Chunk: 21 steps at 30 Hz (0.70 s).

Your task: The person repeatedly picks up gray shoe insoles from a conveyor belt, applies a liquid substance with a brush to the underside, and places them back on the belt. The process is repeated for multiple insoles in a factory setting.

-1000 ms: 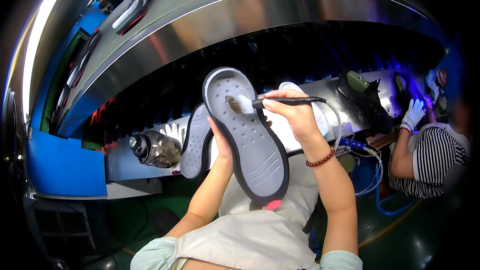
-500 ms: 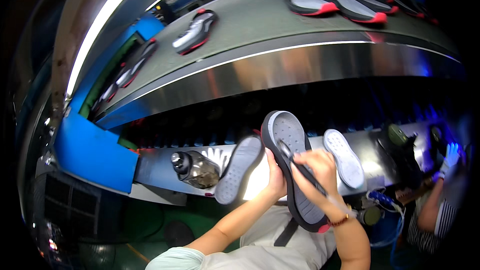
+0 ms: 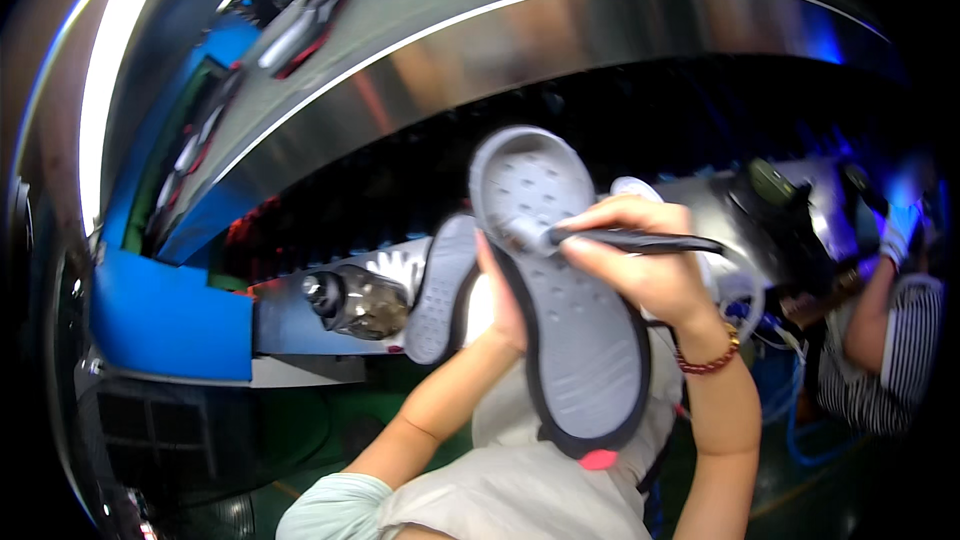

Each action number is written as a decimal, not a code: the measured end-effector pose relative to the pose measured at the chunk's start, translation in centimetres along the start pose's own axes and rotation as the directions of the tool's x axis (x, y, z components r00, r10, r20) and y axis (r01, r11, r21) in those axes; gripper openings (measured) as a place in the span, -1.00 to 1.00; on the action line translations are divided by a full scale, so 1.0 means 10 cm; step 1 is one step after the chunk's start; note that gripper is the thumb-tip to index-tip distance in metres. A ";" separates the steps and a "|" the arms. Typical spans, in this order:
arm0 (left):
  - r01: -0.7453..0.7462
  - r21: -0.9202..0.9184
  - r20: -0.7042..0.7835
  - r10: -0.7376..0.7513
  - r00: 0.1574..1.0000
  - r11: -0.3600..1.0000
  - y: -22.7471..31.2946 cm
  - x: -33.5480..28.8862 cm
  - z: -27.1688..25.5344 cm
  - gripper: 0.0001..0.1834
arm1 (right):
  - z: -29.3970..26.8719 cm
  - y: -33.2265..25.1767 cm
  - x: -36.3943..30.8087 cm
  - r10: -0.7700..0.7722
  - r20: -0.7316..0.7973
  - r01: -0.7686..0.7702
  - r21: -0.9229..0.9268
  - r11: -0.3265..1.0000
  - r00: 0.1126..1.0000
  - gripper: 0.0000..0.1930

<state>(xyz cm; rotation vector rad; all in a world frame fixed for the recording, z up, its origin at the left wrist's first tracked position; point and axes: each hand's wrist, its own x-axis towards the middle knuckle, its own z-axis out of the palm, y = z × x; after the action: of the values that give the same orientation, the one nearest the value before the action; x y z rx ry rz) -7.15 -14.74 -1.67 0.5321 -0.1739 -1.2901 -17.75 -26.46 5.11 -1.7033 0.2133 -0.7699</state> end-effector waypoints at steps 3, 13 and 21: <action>-0.070 0.078 -0.065 0.075 0.995 0.994 0.09 -0.05 0.04 0.00 | 0.00 -0.02 -0.12 0.012 0.230 -0.053 0.169 0.984 0.973 -0.85; -0.163 0.030 -0.013 0.163 0.986 0.986 0.15 0.04 -0.01 0.03 | -0.06 -0.01 -0.20 -0.045 0.347 -0.046 0.250 0.967 0.937 -0.83; -0.341 0.087 0.029 0.340 0.940 0.936 0.27 0.12 0.00 0.12 | -0.10 0.07 -0.34 -0.046 0.342 -0.015 0.172 0.985 0.939 -0.81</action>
<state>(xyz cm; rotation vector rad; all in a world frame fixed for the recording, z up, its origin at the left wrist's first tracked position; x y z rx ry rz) -4.41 -15.40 -0.63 0.5437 -0.3237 -0.9501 -20.75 -25.65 3.31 -1.6448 -0.1081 -0.4735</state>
